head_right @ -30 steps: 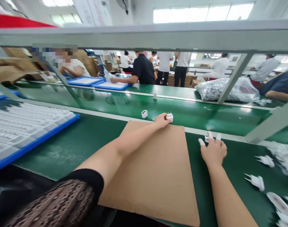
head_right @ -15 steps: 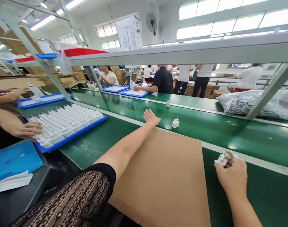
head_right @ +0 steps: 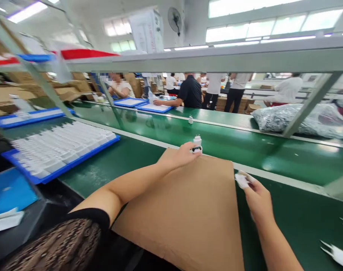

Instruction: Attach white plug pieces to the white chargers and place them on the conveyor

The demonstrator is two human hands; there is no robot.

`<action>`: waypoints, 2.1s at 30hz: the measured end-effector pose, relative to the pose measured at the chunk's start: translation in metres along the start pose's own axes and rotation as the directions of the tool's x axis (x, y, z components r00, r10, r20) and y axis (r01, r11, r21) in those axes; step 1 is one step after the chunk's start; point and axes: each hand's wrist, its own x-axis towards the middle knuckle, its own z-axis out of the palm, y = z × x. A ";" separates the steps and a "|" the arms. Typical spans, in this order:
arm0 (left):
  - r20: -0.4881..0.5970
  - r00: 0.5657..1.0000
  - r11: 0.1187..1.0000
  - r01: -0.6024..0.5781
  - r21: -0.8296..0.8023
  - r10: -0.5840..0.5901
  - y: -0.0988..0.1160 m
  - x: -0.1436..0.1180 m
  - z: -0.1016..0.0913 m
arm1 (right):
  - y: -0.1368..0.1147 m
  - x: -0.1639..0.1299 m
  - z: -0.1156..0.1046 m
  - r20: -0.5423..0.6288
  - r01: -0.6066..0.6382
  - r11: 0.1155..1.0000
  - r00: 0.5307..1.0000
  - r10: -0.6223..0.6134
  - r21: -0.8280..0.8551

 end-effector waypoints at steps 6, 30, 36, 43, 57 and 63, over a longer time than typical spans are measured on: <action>0.231 0.897 0.904 -0.301 -0.302 0.376 0.047 -0.078 0.058 | -0.028 -0.020 0.012 0.296 -0.341 0.790 0.932 0.211 0.509; 0.271 0.892 0.873 -0.224 -0.433 0.363 0.039 -0.084 0.066 | -0.053 -0.044 0.020 0.249 -0.073 0.968 0.969 0.011 0.240; 0.260 0.907 0.793 -0.120 -0.597 0.332 0.040 -0.086 0.064 | -0.056 -0.041 0.016 0.162 -0.085 0.975 0.985 0.051 0.207; 0.299 0.926 0.867 -0.056 -0.495 0.230 0.039 -0.087 0.058 | -0.062 -0.042 0.015 0.186 -0.253 0.931 0.960 0.208 0.264; 0.352 0.819 0.827 -0.238 -0.510 0.453 0.036 -0.086 0.062 | -0.053 -0.039 0.009 0.213 -0.318 0.865 0.944 0.252 0.389; 0.357 0.895 0.858 -0.055 -0.510 0.269 0.037 -0.086 0.061 | -0.049 -0.040 0.013 0.229 -0.074 0.975 0.973 0.024 0.211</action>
